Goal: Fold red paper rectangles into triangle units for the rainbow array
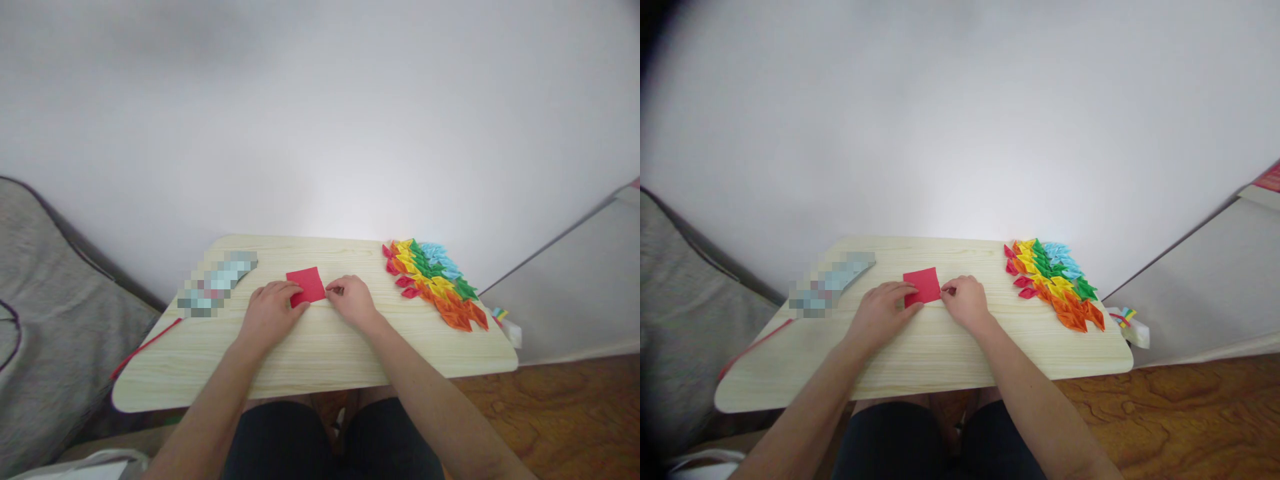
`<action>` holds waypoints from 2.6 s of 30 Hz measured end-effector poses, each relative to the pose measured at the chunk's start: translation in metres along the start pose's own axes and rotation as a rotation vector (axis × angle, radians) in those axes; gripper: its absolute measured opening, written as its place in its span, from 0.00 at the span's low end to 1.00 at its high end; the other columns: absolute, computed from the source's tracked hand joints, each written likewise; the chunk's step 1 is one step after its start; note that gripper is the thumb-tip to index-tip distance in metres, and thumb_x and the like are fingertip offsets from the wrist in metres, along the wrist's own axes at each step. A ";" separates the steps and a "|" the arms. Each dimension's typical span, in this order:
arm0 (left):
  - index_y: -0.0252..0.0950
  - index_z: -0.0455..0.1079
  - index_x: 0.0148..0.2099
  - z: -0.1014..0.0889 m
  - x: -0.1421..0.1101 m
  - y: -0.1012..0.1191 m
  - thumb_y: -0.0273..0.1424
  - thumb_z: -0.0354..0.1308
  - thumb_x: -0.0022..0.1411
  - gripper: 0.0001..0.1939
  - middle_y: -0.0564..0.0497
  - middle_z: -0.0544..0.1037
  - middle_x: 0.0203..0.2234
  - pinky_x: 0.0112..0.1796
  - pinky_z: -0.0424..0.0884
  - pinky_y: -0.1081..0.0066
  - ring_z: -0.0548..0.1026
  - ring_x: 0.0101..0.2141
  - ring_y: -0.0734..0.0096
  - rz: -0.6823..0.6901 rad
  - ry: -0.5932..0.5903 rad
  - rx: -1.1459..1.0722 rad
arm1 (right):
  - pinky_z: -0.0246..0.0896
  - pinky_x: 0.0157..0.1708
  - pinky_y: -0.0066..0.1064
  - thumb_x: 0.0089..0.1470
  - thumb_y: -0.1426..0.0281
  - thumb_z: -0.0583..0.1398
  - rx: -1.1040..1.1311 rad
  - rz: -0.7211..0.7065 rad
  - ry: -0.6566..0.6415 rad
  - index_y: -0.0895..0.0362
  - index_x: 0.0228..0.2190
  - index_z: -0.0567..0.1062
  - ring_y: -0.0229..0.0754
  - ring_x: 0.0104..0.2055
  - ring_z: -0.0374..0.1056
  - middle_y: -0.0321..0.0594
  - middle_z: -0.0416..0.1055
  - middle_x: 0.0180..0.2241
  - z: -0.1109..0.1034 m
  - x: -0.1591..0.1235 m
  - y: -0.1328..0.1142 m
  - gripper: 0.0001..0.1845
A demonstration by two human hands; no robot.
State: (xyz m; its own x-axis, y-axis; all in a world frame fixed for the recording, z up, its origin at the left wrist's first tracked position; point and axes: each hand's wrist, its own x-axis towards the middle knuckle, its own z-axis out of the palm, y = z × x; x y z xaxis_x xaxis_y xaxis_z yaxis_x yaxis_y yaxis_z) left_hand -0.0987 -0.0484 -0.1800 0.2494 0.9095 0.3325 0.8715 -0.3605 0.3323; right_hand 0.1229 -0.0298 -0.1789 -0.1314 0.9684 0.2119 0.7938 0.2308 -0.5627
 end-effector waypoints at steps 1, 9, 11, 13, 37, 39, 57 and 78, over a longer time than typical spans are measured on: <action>0.43 0.79 0.50 0.000 0.000 0.000 0.41 0.60 0.65 0.14 0.48 0.81 0.53 0.57 0.66 0.55 0.74 0.55 0.54 -0.004 0.005 -0.003 | 0.65 0.45 0.33 0.56 0.68 0.65 -0.004 -0.003 -0.005 0.49 0.36 0.86 0.45 0.41 0.74 0.38 0.82 0.35 0.001 0.002 0.000 0.08; 0.42 0.79 0.49 0.003 0.000 -0.002 0.41 0.61 0.64 0.15 0.48 0.81 0.53 0.58 0.65 0.54 0.74 0.55 0.53 -0.023 0.022 -0.026 | 0.66 0.41 0.32 0.55 0.70 0.65 -0.003 0.005 -0.045 0.47 0.36 0.87 0.44 0.39 0.74 0.35 0.83 0.36 0.003 0.007 0.003 0.10; 0.42 0.79 0.49 0.004 0.000 -0.002 0.41 0.61 0.64 0.15 0.48 0.81 0.53 0.58 0.65 0.54 0.74 0.55 0.53 -0.027 0.023 -0.028 | 0.66 0.40 0.31 0.54 0.70 0.65 0.002 0.011 -0.049 0.47 0.35 0.87 0.44 0.39 0.75 0.35 0.83 0.35 0.004 0.008 0.004 0.10; 0.42 0.79 0.49 0.004 0.001 -0.002 0.41 0.61 0.64 0.15 0.48 0.81 0.53 0.58 0.66 0.54 0.74 0.55 0.53 -0.027 0.021 -0.031 | 0.66 0.40 0.32 0.54 0.70 0.65 0.005 0.017 -0.047 0.47 0.35 0.87 0.44 0.38 0.75 0.34 0.83 0.35 0.005 0.009 0.004 0.10; 0.44 0.79 0.47 0.001 0.001 0.000 0.41 0.62 0.64 0.12 0.49 0.82 0.50 0.54 0.66 0.54 0.75 0.53 0.54 -0.030 0.030 -0.059 | 0.58 0.40 0.33 0.63 0.54 0.61 -0.033 0.054 -0.056 0.47 0.35 0.86 0.45 0.40 0.72 0.39 0.82 0.36 0.004 0.008 -0.005 0.16; 0.45 0.80 0.47 0.001 0.001 0.000 0.42 0.63 0.64 0.12 0.50 0.82 0.50 0.55 0.65 0.54 0.75 0.53 0.54 -0.034 0.026 -0.064 | 0.56 0.39 0.33 0.64 0.54 0.60 -0.042 0.052 -0.065 0.47 0.34 0.86 0.45 0.40 0.71 0.38 0.82 0.36 0.003 0.008 -0.007 0.17; 0.50 0.83 0.44 0.004 0.006 -0.005 0.45 0.65 0.62 0.12 0.52 0.82 0.49 0.55 0.64 0.55 0.74 0.53 0.54 -0.087 0.011 -0.107 | 0.51 0.34 0.31 0.65 0.58 0.58 -0.022 0.035 -0.102 0.48 0.31 0.85 0.43 0.37 0.70 0.35 0.81 0.33 0.000 0.009 -0.010 0.18; 0.49 0.84 0.40 0.004 0.033 -0.015 0.55 0.51 0.68 0.24 0.53 0.85 0.44 0.40 0.68 0.65 0.80 0.44 0.59 -0.281 -0.128 -0.268 | 0.65 0.46 0.35 0.60 0.66 0.64 0.128 -0.039 -0.045 0.49 0.43 0.85 0.44 0.40 0.74 0.38 0.82 0.38 0.009 -0.002 -0.025 0.11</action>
State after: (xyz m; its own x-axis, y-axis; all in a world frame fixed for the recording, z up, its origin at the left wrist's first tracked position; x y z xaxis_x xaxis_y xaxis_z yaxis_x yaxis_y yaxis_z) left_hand -0.1016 -0.0118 -0.1779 0.0831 0.9926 0.0889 0.7765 -0.1204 0.6186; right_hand 0.0976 -0.0365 -0.1722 -0.1892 0.9610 0.2015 0.7059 0.2757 -0.6524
